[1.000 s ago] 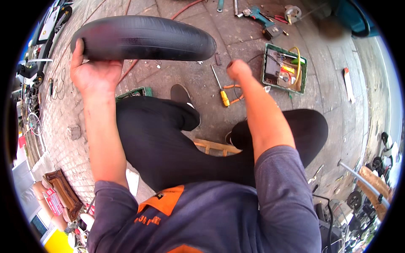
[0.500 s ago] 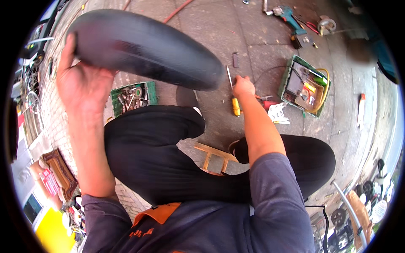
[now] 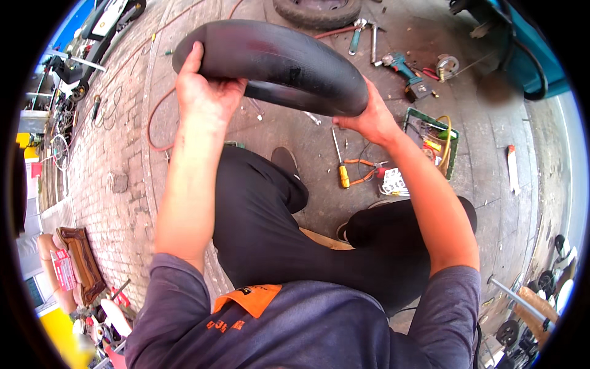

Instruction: The person inspects a black rubber inner tube, then uses a red rotary tool to grind the surface around a puncture. They apply a yellow substance from a tube to the area, rub it in, and finally apply a small adhesive patch over the repair site.

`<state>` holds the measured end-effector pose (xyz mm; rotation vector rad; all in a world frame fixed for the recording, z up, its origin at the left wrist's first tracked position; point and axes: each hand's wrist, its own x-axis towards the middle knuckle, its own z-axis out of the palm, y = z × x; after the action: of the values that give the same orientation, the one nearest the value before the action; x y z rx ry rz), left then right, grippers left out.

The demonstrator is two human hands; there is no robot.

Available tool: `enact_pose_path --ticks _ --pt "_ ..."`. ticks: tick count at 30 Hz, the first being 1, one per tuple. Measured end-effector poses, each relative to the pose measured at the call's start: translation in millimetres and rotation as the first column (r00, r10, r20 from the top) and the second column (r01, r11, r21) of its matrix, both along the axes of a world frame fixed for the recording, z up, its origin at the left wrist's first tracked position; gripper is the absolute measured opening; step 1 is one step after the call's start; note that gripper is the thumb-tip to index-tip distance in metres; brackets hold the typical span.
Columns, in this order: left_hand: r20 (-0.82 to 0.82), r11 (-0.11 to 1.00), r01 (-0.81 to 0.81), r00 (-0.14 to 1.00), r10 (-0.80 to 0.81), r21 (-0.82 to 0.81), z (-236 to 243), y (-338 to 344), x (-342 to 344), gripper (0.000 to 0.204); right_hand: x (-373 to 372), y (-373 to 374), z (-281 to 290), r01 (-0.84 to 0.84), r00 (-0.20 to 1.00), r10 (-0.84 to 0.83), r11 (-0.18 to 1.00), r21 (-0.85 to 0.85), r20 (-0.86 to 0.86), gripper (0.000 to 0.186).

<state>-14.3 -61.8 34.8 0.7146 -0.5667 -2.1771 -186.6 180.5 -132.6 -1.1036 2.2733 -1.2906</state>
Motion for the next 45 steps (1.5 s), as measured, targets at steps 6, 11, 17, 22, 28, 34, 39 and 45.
enact_pose_path --ticks 6,11,17,22,28,34,39,45 --pt "0.036 0.943 0.283 0.959 -0.282 -0.174 31.0 35.6 38.9 0.056 -3.8 44.8 97.6 0.349 0.936 -0.315 0.888 -0.300 0.159 0.069" --pt "0.415 0.593 0.309 0.908 0.048 -0.744 9.5 27.9 87.9 0.044 -18.0 80.6 177.4 0.338 0.941 -0.289 0.839 -0.427 0.177 0.047" --pt "0.530 -0.106 0.534 0.846 0.062 -0.839 4.4 49.7 82.1 0.092 -14.6 79.4 205.3 0.194 0.981 -0.173 0.917 -0.349 0.091 0.043" --pt "0.553 0.283 0.631 0.773 -0.312 -0.722 -2.4 72.1 72.5 0.051 -27.3 55.6 191.8 0.269 0.839 -0.369 0.920 -0.285 -0.400 0.057" --pt "0.332 0.777 0.481 0.870 -0.366 -0.405 -15.7 75.3 61.7 0.030 71.1 30.6 122.7 0.195 0.942 -0.114 0.951 -0.238 0.315 0.056" --pt "0.370 0.772 0.572 0.805 -0.465 -0.275 -29.2 93.6 66.8 0.035 151.3 9.7 85.2 0.057 0.669 0.260 0.916 -0.397 0.697 0.070" --pt "0.601 0.739 0.635 0.687 -0.408 -0.225 -31.3 61.6 59.3 0.085 147.2 12.3 67.4 -0.084 0.715 0.318 0.923 -0.375 0.623 0.075" --pt "0.918 0.442 0.892 0.249 -0.310 -0.093 -8.7 46.9 34.6 0.080 144.4 37.5 93.0 -0.393 0.799 0.367 0.918 -0.048 0.476 0.064"
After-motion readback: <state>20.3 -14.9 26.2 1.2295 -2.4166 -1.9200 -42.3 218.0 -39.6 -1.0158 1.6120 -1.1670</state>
